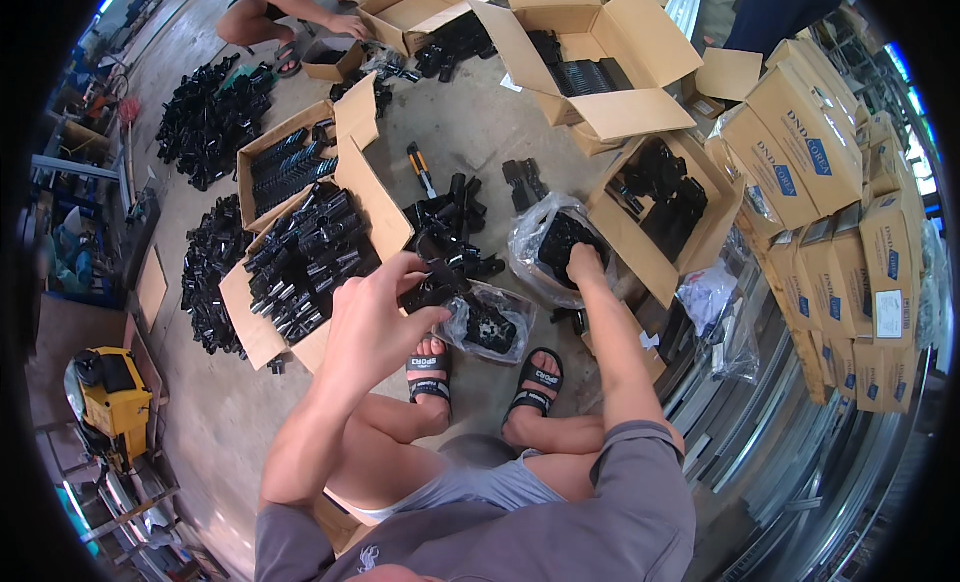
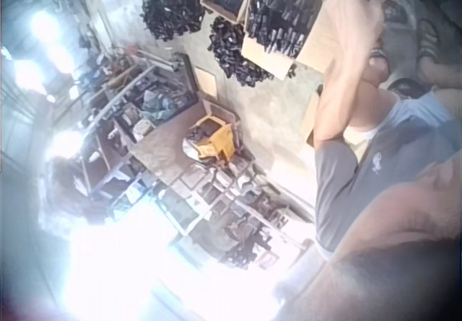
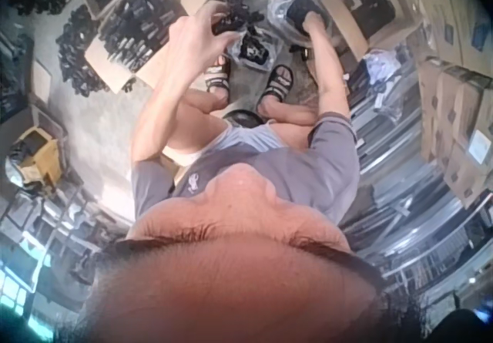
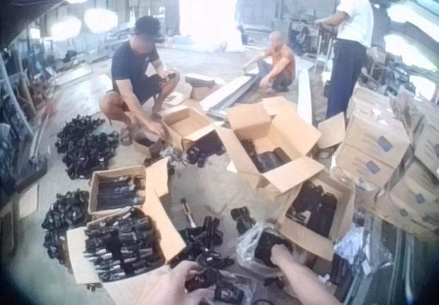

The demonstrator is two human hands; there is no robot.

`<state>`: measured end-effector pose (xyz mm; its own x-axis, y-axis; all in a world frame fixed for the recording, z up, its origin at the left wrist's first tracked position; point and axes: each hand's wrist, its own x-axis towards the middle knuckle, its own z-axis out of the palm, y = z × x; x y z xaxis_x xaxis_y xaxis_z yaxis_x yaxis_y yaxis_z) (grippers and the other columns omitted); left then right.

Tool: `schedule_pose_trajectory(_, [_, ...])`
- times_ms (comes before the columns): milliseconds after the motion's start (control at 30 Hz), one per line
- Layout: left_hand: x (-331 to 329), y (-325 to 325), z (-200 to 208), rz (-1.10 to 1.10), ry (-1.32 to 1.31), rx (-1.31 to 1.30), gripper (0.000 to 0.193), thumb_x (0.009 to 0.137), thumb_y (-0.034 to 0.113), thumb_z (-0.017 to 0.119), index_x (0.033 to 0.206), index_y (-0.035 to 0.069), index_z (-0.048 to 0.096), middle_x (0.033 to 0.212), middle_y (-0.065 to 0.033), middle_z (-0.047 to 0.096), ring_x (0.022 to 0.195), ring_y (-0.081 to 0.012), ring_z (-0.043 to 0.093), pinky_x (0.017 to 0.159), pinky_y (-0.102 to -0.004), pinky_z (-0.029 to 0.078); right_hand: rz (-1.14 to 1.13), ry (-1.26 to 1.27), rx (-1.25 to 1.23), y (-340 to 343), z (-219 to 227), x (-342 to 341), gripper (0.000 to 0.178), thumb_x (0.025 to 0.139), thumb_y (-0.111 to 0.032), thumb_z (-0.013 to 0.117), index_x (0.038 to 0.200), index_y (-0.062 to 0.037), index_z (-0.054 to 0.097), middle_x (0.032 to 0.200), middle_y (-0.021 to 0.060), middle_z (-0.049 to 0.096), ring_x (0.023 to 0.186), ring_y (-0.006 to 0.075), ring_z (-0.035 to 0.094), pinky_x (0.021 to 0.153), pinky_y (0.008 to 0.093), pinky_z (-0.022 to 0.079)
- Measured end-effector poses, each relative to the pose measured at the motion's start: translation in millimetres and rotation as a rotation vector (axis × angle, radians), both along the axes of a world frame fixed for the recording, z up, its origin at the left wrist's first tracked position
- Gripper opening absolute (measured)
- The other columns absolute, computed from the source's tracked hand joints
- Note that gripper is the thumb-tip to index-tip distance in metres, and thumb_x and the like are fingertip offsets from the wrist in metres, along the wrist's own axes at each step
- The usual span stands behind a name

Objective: The person sits on the floor in a workshop and assembles small black plastic components by hand. They pick up individual parts from a pile, fit them together, and place the assembled units into a nearby cardboard box.

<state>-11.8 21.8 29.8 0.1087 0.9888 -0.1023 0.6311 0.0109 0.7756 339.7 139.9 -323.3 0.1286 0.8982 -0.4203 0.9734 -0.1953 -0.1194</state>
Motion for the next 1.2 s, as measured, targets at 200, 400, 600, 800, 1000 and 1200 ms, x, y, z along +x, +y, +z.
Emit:
schedule_pose_trajectory(200, [-10, -3, -11, -0.029, 0.164, 0.151, 0.047, 0.071, 0.011, 0.081, 0.105, 0.004, 0.05, 0.081, -0.0191, 0.069, 0.077, -0.0387, 0.068, 0.068, -0.0454, 0.053, 0.0, 0.815, 0.316, -14, 164, -54, 0.011, 0.089, -0.001, 0.064, 0.096, 0.0046, 0.069, 0.083, 0.0126, 0.072, 0.074, 0.0169, 0.07, 0.066, 0.0295, 0.055])
schedule_pose_trajectory(400, [1, -9, -6, -0.115, 0.161, 0.199, 0.043, 0.073, 0.01, 0.08, 0.103, 0.005, 0.05, 0.072, -0.0171, 0.067, 0.073, -0.0377, 0.068, 0.064, -0.0472, 0.052, 0.201, 1.089, 0.583, -102, 343, -106, 0.016, 0.085, 0.003, 0.07, 0.101, 0.0033, 0.07, 0.089, 0.0086, 0.071, 0.072, 0.0119, 0.067, 0.063, 0.0249, 0.052])
schedule_pose_trajectory(600, [18, -28, -4, -0.158, 0.15, 0.215, 0.047, 0.073, 0.015, 0.082, 0.107, 0.006, 0.051, 0.079, -0.0159, 0.069, 0.074, -0.0363, 0.069, 0.064, -0.0452, 0.052, 0.514, 0.924, 0.96, -148, 358, -131, 0.026, 0.074, -0.001, 0.082, 0.095, -0.0009, 0.067, 0.088, 0.008, 0.07, 0.072, 0.0196, 0.066, 0.062, 0.0313, 0.052])
schedule_pose_trajectory(800, [22, -49, -7, -0.203, 0.146, 0.351, 0.04, 0.076, 0.008, 0.074, 0.104, 0.002, 0.047, 0.066, -0.0174, 0.064, 0.067, -0.0372, 0.068, 0.057, -0.045, 0.053, 0.897, 0.349, 1.302, -153, 347, -136, 0.025, 0.074, -0.03, 0.08, 0.09, -0.0148, 0.069, 0.093, -0.0042, 0.067, 0.087, 0.0154, 0.061, 0.077, 0.0318, 0.04])
schedule_pose_trajectory(1000, [24, -59, -7, -0.192, 0.139, 0.393, 0.036, 0.077, 0.004, 0.07, 0.103, 0.001, 0.045, 0.064, -0.0168, 0.062, 0.065, -0.0365, 0.067, 0.055, -0.0454, 0.052, 0.876, 0.215, 1.451, -156, 340, -138, 0.018, 0.083, -0.035, 0.074, 0.09, -0.0186, 0.07, 0.112, -0.0036, 0.067, 0.111, 0.0185, 0.057, 0.091, 0.0393, 0.039])
schedule_pose_trajectory(1200, [28, -61, -4, -0.177, 0.159, 0.341, 0.038, 0.08, 0.012, 0.075, 0.104, 0.005, 0.047, 0.068, -0.0133, 0.064, 0.066, -0.0336, 0.067, 0.057, -0.0424, 0.051, 0.896, 0.286, 1.287, -151, 337, -136, 0.015, 0.079, -0.025, 0.074, 0.089, -0.0146, 0.07, 0.121, 0.0011, 0.066, 0.12, 0.0234, 0.055, 0.097, 0.0427, 0.039])
